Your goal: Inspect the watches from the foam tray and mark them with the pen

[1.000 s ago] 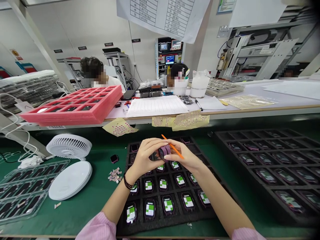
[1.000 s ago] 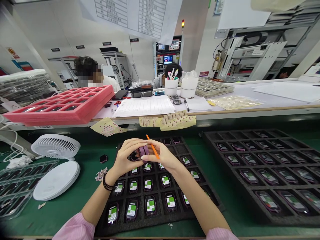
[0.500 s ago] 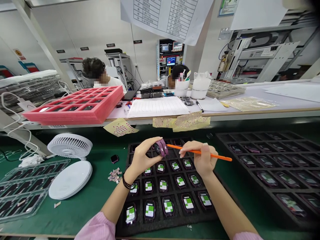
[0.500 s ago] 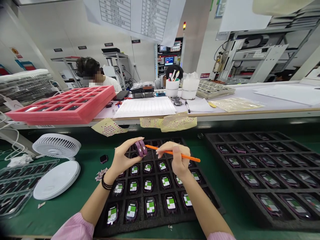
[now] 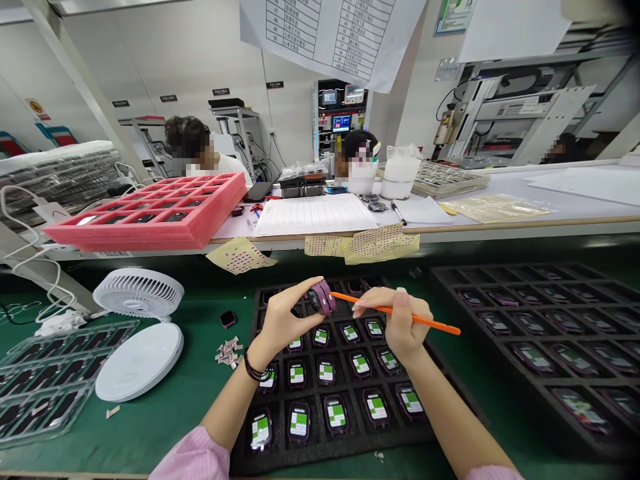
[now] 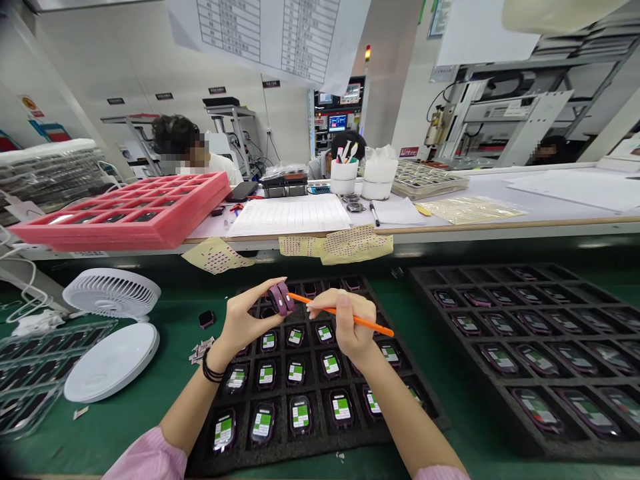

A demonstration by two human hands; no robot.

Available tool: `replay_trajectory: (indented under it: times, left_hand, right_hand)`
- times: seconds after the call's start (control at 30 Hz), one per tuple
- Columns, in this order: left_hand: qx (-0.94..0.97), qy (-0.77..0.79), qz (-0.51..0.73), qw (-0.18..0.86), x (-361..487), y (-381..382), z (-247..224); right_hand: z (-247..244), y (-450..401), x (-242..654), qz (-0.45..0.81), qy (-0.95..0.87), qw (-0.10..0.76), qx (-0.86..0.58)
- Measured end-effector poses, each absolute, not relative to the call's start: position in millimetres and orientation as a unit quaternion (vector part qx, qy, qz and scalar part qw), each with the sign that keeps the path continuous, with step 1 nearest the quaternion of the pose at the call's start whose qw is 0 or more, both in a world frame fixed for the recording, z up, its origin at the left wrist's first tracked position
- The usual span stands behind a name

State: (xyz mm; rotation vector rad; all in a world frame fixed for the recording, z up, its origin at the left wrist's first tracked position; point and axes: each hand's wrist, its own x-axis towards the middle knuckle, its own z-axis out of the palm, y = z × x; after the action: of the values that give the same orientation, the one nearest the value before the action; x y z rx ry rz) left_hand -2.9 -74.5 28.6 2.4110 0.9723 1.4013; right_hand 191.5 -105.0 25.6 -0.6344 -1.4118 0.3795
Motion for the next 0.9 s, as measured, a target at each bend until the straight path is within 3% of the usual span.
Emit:
replay_trajectory:
  times: [0.13,0.5,0.9]
  left_hand:
    - [0.812,0.314,0.489,0.063,-2.7,-74.2,27.1]
    - [0.814,0.321,0.477,0.082,-2.2,-73.8,28.6]
    - [0.814,0.332,0.474,0.055,-2.0,-72.3,25.8]
  right_hand:
    - [25.7,-104.9,190.7,0.139,-0.655,0.703,-0.242]
    - [33.3,-109.5,189.2,0.209,-0.658,0.689,-0.222]
    - [27.1,-107.7,187.0,0.158,-0.682,0.67,-0.247]
